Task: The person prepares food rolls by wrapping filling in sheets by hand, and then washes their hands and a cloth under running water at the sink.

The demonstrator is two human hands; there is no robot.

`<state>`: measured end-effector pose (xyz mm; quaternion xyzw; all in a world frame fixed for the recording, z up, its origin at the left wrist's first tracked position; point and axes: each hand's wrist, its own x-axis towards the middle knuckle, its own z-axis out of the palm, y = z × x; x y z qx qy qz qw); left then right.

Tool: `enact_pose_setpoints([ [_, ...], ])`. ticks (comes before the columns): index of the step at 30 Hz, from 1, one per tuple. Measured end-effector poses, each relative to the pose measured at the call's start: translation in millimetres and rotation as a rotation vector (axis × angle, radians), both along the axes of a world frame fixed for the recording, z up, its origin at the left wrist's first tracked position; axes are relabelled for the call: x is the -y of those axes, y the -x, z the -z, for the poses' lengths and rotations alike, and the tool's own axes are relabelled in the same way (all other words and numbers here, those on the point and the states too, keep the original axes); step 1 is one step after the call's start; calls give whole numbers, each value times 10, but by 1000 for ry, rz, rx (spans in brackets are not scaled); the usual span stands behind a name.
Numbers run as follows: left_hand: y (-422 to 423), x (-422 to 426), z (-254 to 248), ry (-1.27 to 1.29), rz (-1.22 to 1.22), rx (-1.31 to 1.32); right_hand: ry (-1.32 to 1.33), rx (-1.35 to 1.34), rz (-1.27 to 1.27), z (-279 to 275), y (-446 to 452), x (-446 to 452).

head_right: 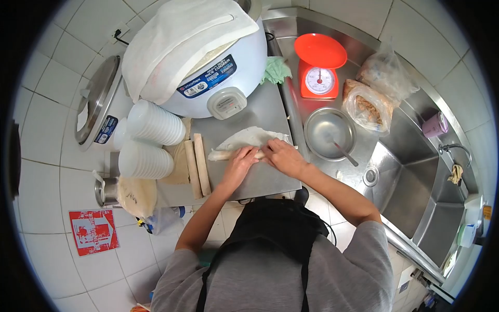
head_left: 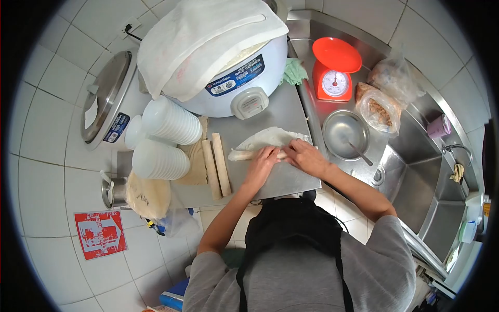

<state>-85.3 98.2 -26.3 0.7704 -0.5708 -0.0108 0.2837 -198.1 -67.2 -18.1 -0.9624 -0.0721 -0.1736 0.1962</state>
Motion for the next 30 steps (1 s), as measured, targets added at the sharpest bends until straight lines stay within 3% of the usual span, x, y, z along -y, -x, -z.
enact_pose_setpoints([
  [6,-104,26,-45,-48,-8,-189,-158,-68,75,8,-95,-80],
  [9,-209,-55,-82,-76,13,-209,-111,-57,87,51,-12,-37],
  [16,-386,-341,-211,-167,-83,-82,-144,-13,82,55,106,73],
  [19,-161,-200,-241,-39,-6,67,-142,10,80,-1,111,88],
  [30,29,77,14,-23,47,112,-110,99,248,-71,131,223],
])
